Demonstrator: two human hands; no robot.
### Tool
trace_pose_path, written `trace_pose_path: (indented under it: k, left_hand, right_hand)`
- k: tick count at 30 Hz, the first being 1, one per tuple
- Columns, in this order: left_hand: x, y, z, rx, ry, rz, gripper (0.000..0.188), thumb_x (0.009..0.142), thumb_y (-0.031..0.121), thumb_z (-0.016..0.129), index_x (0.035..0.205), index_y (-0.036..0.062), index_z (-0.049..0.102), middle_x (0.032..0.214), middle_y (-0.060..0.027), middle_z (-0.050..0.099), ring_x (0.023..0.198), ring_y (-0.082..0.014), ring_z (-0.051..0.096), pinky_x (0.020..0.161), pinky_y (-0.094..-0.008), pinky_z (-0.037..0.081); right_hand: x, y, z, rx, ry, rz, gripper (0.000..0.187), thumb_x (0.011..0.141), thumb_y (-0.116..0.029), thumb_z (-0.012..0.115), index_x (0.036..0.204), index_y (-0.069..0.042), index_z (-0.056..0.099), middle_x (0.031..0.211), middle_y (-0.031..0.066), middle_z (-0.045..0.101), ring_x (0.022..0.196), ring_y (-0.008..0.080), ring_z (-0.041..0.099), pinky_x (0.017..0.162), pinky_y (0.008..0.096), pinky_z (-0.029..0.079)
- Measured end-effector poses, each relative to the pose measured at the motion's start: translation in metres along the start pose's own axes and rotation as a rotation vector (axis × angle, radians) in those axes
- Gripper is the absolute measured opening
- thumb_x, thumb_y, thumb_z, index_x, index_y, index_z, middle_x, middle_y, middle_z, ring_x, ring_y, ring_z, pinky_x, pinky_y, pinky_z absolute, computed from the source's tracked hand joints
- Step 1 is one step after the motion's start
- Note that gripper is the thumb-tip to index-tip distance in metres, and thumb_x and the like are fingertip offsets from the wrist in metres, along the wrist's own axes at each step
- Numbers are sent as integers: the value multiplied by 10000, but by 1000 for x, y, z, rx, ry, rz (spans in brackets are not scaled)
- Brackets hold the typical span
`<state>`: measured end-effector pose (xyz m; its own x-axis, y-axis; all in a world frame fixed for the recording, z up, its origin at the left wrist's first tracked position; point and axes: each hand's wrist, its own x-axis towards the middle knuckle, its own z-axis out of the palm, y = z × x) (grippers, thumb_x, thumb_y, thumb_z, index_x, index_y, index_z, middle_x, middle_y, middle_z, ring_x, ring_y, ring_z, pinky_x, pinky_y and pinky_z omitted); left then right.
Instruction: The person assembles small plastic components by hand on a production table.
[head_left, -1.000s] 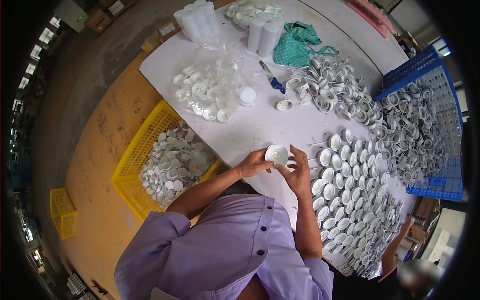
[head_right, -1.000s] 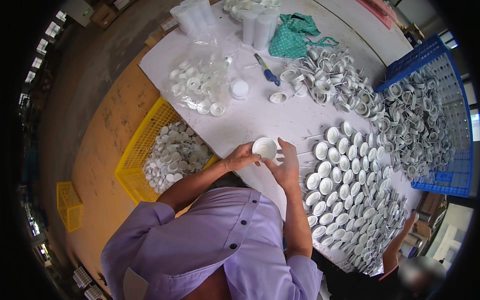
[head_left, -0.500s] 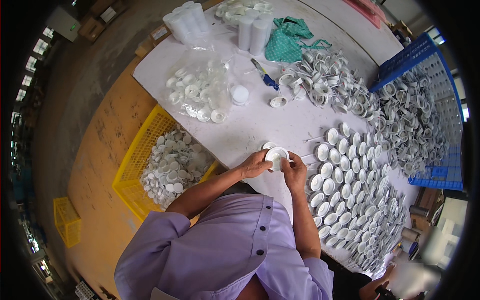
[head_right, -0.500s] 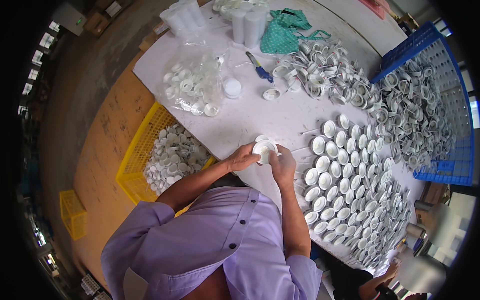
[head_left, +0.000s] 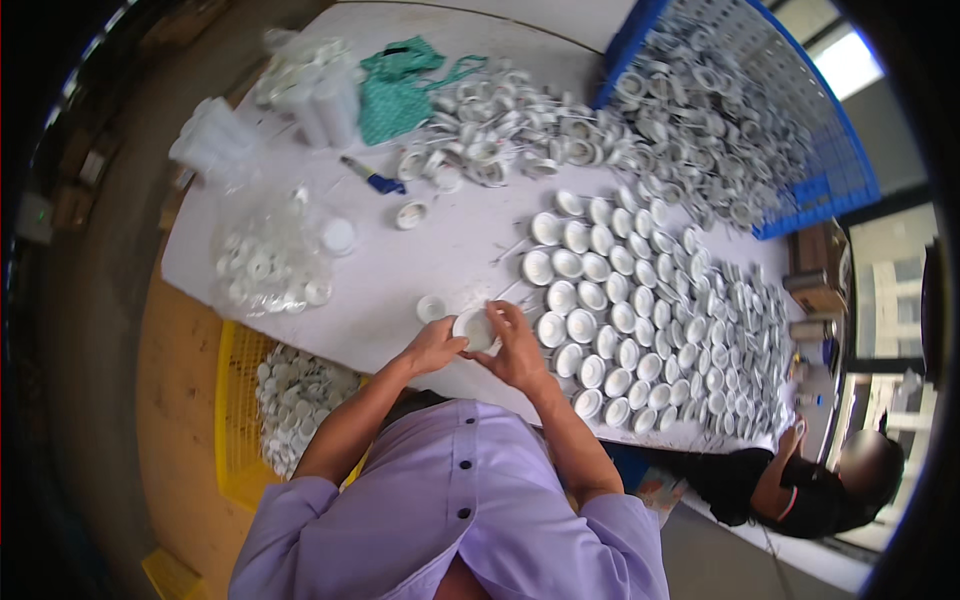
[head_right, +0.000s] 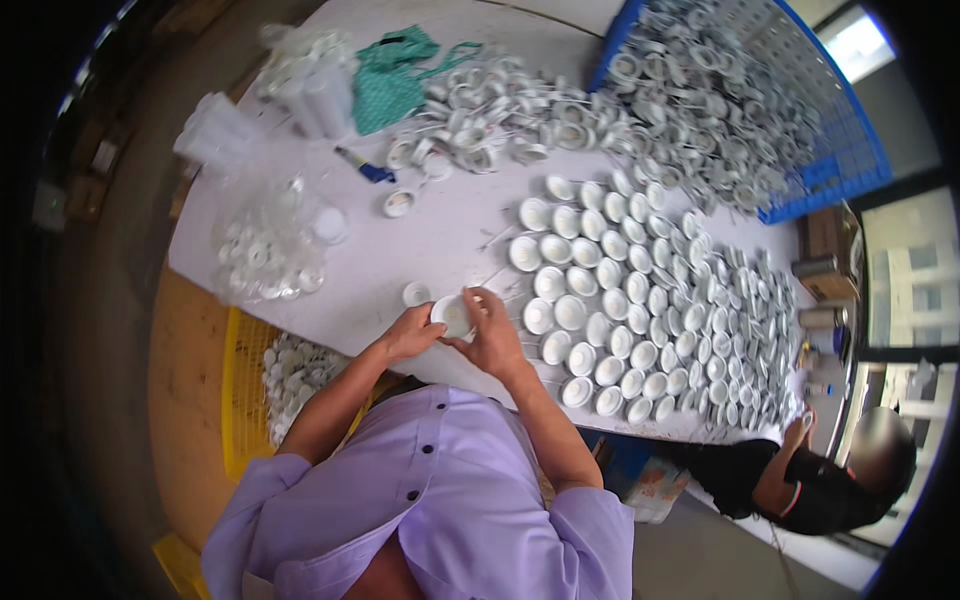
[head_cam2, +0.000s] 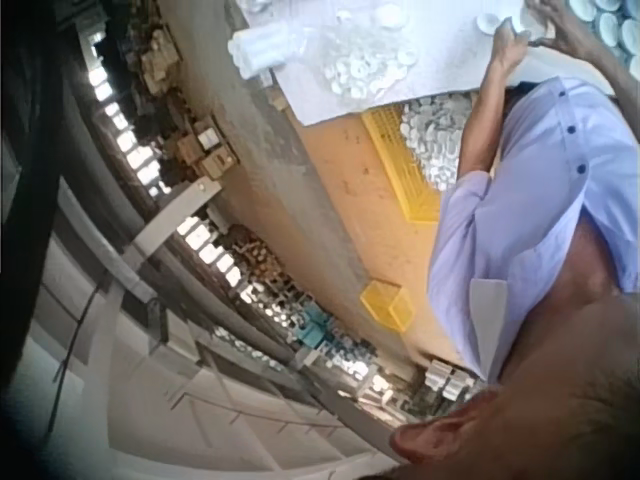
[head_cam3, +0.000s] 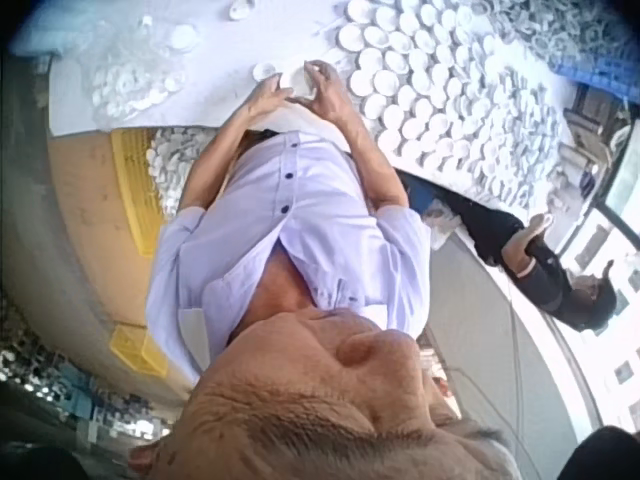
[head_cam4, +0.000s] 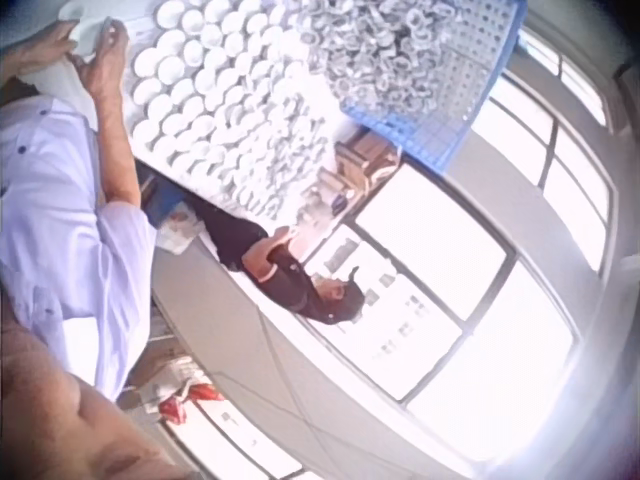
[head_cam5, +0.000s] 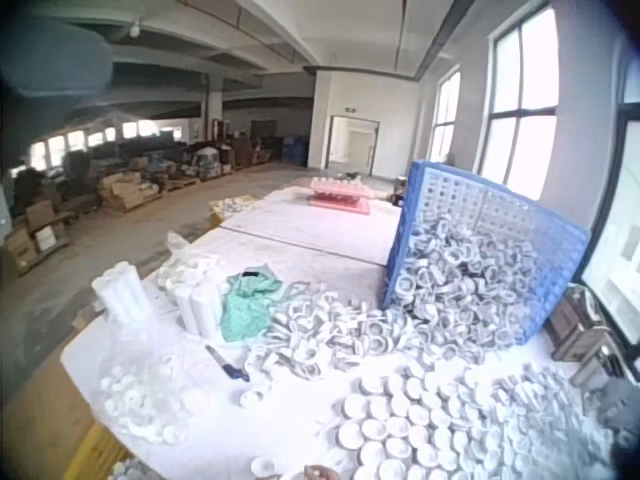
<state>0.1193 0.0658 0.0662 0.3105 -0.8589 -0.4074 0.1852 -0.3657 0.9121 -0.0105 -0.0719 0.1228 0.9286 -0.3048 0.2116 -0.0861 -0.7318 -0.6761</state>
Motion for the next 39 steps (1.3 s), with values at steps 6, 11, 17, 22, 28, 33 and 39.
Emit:
trace_pose_path:
  k: [6,11,17,22,28,33,39]
  left_hand:
    - [26,20,32,228,-92,-33,327,835,68,540,1137,-56,506,935,-91,613,808,-134,579,712,-279,476]
    - [44,44,68,96,-239,-184,350,870,114,554,1183,-31,487,896,-86,631,771,-127,608,612,-255,467]
    - [58,42,85,114,-290,-115,347,909,204,565,1198,25,498,961,-97,652,881,-146,645,573,-246,457]
    - [60,27,86,149,-195,-115,366,859,242,623,1154,42,543,955,-92,661,769,-109,596,590,-249,464]
    - [57,30,95,190,-160,-199,328,855,201,633,1122,25,561,952,-76,657,804,-115,600,677,-250,476]
    - [58,24,95,249,-188,-195,262,915,163,535,1143,33,537,1071,-76,634,944,-135,636,601,-234,468]
    - [59,15,95,192,-181,-239,259,914,142,525,1149,32,528,1078,-74,632,959,-132,624,622,-235,469]
  right_hand:
    - [-22,16,-26,-173,-33,110,814,614,-260,817,1289,-20,430,1173,183,491,1007,342,527,849,395,471]
    - [-45,33,-60,-146,39,212,759,598,-252,808,1235,0,482,1125,177,525,999,339,533,857,398,455]
    - [-115,111,-116,-20,332,347,728,563,-103,818,1219,-59,504,1148,130,533,999,256,556,794,338,486]
    - [-211,207,-181,-148,598,616,650,637,-112,787,1220,-42,510,1176,109,535,1082,234,515,891,348,420]
    - [-286,277,-219,-570,647,739,649,622,-243,801,1164,-33,511,1156,182,524,1105,355,462,960,456,354]
    - [-306,307,-220,-640,588,706,658,617,-275,796,1159,-26,518,1154,172,531,1119,342,456,984,455,324]
    - [-314,323,-218,-655,537,726,638,616,-305,787,1141,-26,555,1168,170,525,1139,337,439,988,451,325]
